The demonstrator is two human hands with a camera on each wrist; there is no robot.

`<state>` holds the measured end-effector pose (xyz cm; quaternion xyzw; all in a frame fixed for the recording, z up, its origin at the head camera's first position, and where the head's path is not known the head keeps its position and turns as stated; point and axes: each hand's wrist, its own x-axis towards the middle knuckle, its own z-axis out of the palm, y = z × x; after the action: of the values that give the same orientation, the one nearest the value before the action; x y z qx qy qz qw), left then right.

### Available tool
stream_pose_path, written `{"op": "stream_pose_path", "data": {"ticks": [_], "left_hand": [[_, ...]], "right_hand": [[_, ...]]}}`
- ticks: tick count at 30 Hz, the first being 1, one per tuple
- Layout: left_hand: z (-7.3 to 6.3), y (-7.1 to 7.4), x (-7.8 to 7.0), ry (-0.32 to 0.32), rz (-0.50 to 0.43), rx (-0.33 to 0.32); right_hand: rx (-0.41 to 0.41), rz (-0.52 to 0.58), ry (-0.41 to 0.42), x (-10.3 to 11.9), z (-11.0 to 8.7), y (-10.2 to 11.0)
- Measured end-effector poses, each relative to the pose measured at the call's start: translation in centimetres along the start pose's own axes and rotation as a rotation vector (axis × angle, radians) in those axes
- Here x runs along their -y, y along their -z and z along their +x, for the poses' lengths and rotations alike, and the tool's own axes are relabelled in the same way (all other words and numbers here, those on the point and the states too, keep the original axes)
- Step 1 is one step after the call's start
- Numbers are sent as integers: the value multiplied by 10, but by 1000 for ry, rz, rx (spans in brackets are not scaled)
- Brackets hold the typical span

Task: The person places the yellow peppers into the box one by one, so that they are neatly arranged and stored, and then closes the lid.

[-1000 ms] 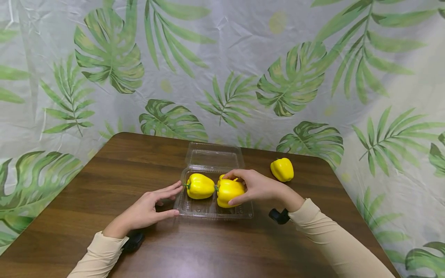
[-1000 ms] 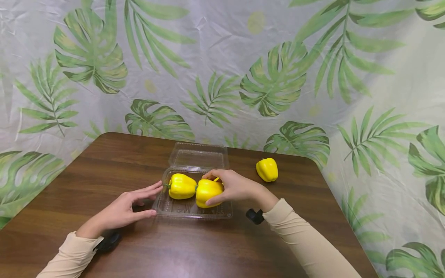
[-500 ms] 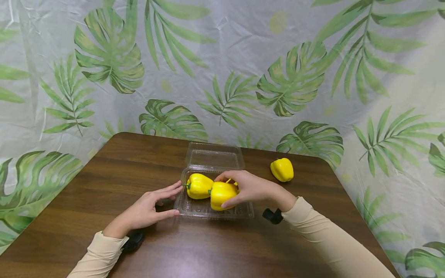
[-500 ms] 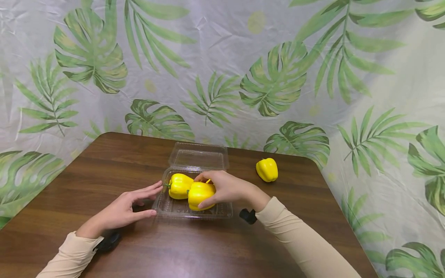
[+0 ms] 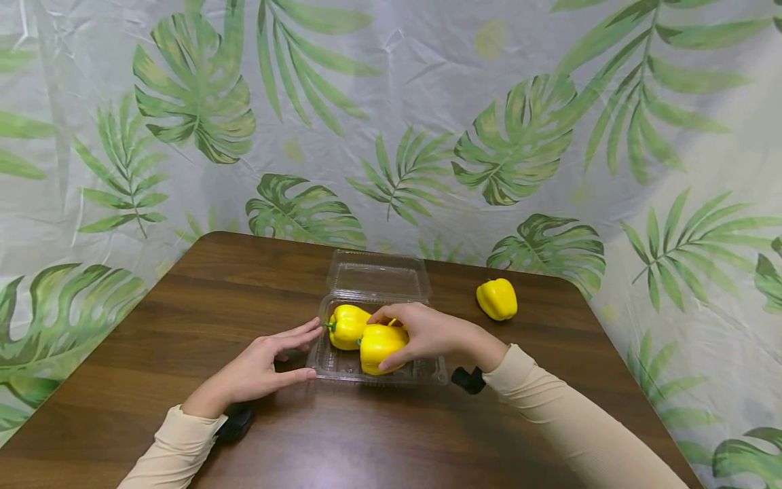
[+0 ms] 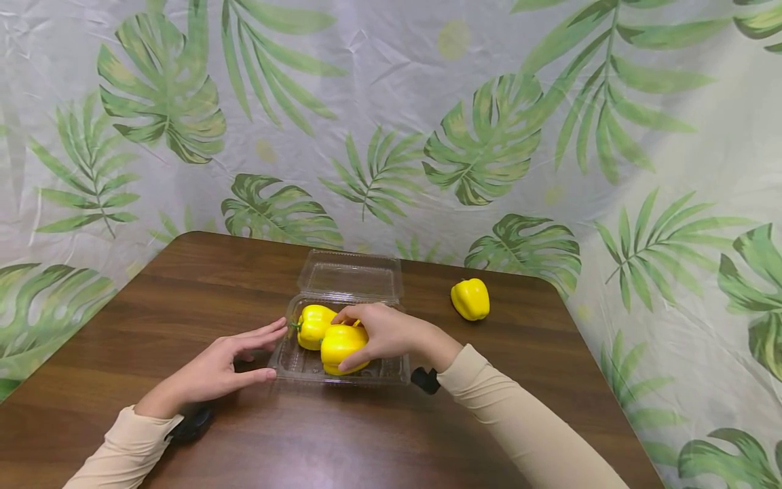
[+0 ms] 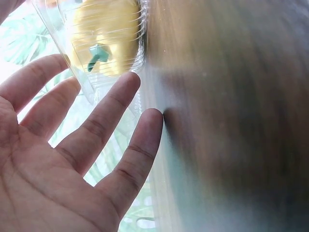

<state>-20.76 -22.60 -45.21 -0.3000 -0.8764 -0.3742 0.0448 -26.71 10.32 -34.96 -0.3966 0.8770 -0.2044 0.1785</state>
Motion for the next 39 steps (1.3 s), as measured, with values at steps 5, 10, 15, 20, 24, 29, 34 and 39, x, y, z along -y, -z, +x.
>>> {"op": "stream_pose_path", "data": {"ticks": [5, 10, 15, 20, 24, 29, 34, 39], "left_hand": [[0, 0, 0, -3, 1, -3], [0, 0, -1, 3, -6, 1], [0, 0, 1, 3, -8, 1], [0, 0, 2, 1, -11, 3], [0, 0, 2, 2, -10, 5], [0, 0, 2, 3, -9, 4], [0, 0, 2, 4, -15, 7], [0, 0, 2, 11, -20, 13]], "right_hand": [[8, -18, 0, 1, 5, 0], [16, -37, 6, 1, 9, -1], [15, -61, 22, 3, 14, -2], [21, -80, 24, 2, 19, -5], [29, -88, 23, 2, 23, -7], [33, -108, 32, 4, 27, -9], [45, -122, 27, 6, 30, -11], [44, -132, 29, 9, 31, -11]]}}
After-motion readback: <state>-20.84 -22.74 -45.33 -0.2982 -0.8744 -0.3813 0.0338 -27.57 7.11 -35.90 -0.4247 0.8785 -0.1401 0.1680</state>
